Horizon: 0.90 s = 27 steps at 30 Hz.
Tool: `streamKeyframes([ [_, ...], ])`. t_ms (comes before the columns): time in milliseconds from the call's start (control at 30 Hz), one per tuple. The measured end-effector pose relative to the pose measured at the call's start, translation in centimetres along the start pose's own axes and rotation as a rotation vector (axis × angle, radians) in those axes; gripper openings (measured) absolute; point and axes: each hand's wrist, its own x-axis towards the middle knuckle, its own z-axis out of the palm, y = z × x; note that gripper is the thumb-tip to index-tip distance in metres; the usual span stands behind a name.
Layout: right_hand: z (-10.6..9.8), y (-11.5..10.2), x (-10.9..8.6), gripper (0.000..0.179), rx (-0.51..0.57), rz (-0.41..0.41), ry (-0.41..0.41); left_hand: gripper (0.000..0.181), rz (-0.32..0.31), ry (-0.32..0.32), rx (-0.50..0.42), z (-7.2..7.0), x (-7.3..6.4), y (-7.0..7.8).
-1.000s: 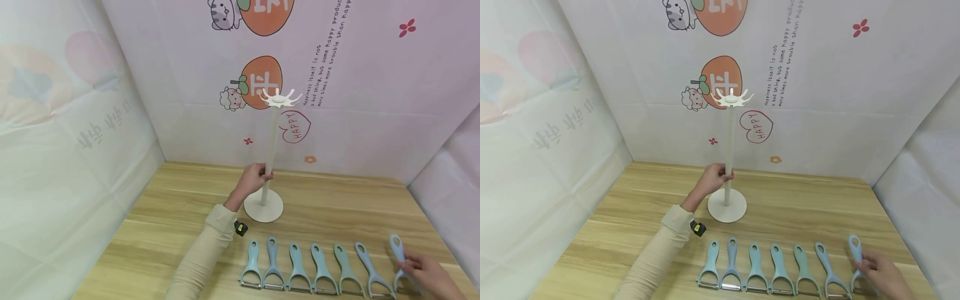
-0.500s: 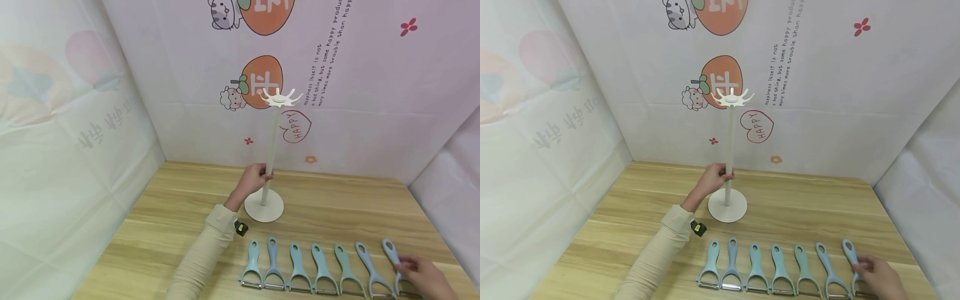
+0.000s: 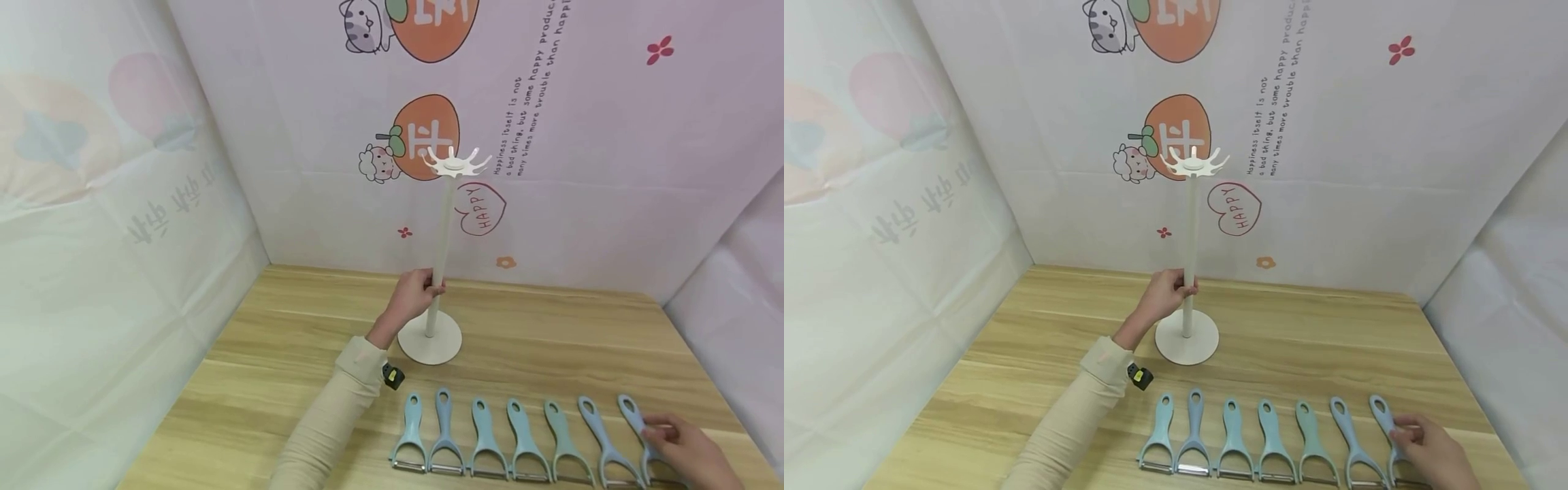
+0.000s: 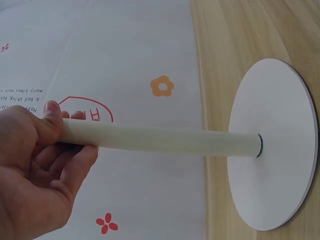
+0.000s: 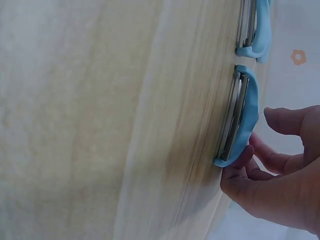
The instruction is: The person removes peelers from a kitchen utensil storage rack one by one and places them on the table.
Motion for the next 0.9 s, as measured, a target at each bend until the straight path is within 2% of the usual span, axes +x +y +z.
streamKeyframes([
  [167, -0.3, -0.5, 0.0, 0.064, -0.005, -0.020, 0.024, 0.008, 0.014, 0.038, 0.030, -0.1, 0.0, 0.1],
  [367, -0.3, -1.4, -0.6, 0.052, -0.027, -0.114, 0.178, 0.008, 0.027, 0.069, 0.087, -0.3, -0.4, -0.1],
  [467, -0.2, -2.0, -0.9, 0.049, -0.025, -0.136, 0.231, 0.008, 0.027, 0.071, 0.087, -0.6, -0.7, -0.3],
  [900, 0.1, -4.1, -1.6, 0.037, 0.067, -0.191, 0.371, 0.006, 0.023, 0.099, 0.077, -2.4, -1.0, -1.2],
])
